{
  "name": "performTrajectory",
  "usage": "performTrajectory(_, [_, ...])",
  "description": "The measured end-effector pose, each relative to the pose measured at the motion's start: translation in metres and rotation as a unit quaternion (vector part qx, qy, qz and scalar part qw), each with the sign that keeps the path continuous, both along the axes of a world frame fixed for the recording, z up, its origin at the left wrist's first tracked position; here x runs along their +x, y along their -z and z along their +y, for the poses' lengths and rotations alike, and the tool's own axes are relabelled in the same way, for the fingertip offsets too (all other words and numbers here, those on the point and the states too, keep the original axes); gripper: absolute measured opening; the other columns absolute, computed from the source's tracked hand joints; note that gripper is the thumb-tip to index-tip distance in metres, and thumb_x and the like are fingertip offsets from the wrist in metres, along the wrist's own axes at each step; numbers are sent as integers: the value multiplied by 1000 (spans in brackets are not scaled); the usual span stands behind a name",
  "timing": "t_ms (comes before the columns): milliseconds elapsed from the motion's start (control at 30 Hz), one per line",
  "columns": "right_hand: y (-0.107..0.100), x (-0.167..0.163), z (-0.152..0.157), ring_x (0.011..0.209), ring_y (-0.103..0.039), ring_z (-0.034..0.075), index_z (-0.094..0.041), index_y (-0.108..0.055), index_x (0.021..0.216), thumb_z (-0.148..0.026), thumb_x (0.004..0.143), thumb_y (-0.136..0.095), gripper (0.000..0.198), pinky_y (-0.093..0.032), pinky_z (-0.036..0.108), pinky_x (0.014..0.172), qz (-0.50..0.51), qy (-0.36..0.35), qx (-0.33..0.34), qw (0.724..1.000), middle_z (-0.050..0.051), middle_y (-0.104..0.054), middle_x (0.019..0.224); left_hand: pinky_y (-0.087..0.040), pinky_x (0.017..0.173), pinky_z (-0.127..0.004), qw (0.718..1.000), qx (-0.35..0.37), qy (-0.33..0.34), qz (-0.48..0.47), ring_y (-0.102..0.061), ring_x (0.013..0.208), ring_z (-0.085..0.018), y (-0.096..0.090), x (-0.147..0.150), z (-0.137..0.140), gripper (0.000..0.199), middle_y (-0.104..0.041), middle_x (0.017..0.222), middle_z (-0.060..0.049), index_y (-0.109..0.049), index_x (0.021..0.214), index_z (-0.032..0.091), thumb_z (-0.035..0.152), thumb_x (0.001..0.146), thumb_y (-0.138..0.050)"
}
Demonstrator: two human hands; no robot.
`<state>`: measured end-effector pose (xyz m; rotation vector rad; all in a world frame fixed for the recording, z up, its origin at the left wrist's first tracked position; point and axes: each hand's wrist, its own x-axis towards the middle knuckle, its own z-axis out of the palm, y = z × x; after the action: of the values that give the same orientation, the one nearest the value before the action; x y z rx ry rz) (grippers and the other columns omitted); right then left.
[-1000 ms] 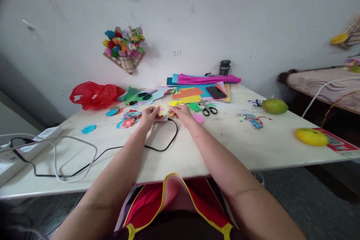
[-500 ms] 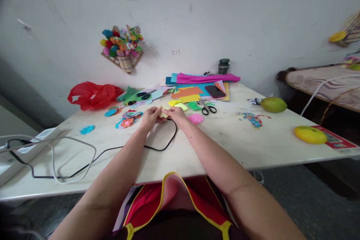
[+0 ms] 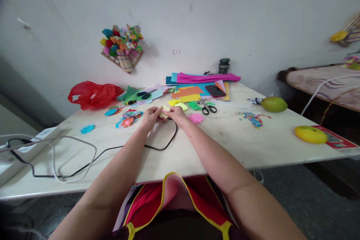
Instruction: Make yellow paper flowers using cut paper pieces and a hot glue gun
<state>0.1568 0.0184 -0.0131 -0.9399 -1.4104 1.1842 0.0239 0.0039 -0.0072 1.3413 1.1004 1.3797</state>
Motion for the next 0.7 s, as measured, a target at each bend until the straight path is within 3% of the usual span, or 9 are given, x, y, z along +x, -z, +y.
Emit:
performTrajectory(167, [-13, 8, -9, 50, -47, 8, -15, -55, 58, -43, 57, -69, 31, -35, 22, 50, 5, -44, -33, 998, -2, -53, 53, -52, 49, -26, 999, 6, -18, -28, -58, 46, -12, -2, -2, -1, 38, -53, 50, 3, -47, 62, 14, 47, 62, -66])
performTrajectory(267, [-16, 14, -7, 53, -52, 8, -15, -61, 67, -38, 61, -66, 24, -39, 21, 52, 34, -1, -44, 998, 1, -60, 62, -51, 47, -25, 999, -6, -17, -30, -59, 46, -13, -2, -3, 0, 38, -55, 50, 3, -48, 64, 14, 47, 62, -67])
performTrajectory(367, [-14, 16, -1, 51, -50, 7, -14, -61, 60, -31, 60, -67, 18, -40, 21, 53, 53, 61, -25, 996, 2, -61, 62, -50, 46, -25, 1000, -25, -8, -10, -58, 44, -13, -1, -3, 1, 35, -56, 49, 2, -48, 66, 14, 45, 64, -66])
performTrajectory(533, [-12, 16, 3, 47, -46, 7, -15, -55, 52, -34, 56, -69, 24, -39, 22, 51, 45, 79, 2, 996, 1, -58, 53, -50, 46, -24, 999, -28, 13, 27, -58, 42, -13, -1, -4, 0, 32, -57, 47, 1, -50, 68, 14, 42, 67, -65])
performTrajectory(700, [-14, 23, 7, 44, -41, 8, -18, -48, 50, -40, 67, -56, 29, -33, 23, 46, 5, 99, 47, 994, -3, -49, 48, -49, 45, -24, 999, -23, 20, 36, -59, 44, -14, -1, -6, 0, 33, -58, 49, -1, -50, 68, 14, 43, 67, -64])
